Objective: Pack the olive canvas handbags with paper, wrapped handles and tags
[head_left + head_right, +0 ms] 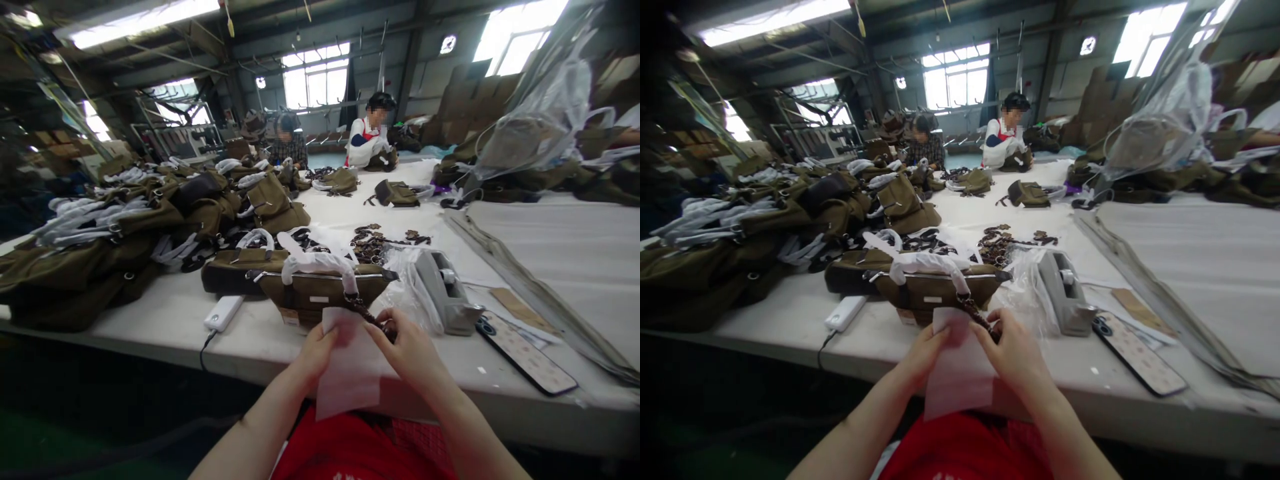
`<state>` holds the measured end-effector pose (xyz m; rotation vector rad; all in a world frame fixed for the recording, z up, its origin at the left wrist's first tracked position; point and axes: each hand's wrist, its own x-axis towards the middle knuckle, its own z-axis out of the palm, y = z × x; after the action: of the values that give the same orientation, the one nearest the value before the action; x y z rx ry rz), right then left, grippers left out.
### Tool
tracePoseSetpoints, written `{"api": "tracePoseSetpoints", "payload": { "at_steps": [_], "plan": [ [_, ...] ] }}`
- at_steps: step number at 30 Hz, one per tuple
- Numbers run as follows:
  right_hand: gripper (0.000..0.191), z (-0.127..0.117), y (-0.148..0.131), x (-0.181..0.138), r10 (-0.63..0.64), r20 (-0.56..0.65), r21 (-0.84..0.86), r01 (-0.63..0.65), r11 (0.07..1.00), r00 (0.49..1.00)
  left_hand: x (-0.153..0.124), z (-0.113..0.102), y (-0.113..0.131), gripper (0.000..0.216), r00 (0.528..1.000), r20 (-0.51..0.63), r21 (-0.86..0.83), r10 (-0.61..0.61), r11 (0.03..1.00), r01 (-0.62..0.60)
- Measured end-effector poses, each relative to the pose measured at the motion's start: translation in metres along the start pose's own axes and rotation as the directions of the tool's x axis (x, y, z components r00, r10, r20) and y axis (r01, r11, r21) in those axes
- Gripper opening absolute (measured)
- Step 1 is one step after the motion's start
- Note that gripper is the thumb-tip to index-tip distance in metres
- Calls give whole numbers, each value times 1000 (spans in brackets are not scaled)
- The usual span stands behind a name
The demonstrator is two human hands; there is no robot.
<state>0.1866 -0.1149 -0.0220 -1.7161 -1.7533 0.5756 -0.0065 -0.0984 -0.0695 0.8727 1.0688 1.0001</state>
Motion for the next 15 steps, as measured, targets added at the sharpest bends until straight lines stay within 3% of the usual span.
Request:
{"api": "tracePoseSetpoints", "payload": {
  "at_steps": [2, 7, 10, 15],
  "plan": [
    [39, 4, 1, 0, -33, 53, 7, 33, 999, 998, 1, -1, -1, 32, 1000, -4, 6, 2, 1000, -2],
    [36, 8, -13, -5, -151, 182, -182, 184, 966, 972, 0, 4, 1, 34, 997, 33, 15, 64, 998, -64],
    [40, 5, -17, -1, -153, 127, -83, 164, 983, 980, -2, 7, 3, 37, 998, 35, -5, 50, 999, -50],
    [42, 12, 3, 11, 7, -8, 91, -6, 996, 1000, -1, 5, 1, 40, 999, 5, -15, 47, 999, -47]
  ]
}}
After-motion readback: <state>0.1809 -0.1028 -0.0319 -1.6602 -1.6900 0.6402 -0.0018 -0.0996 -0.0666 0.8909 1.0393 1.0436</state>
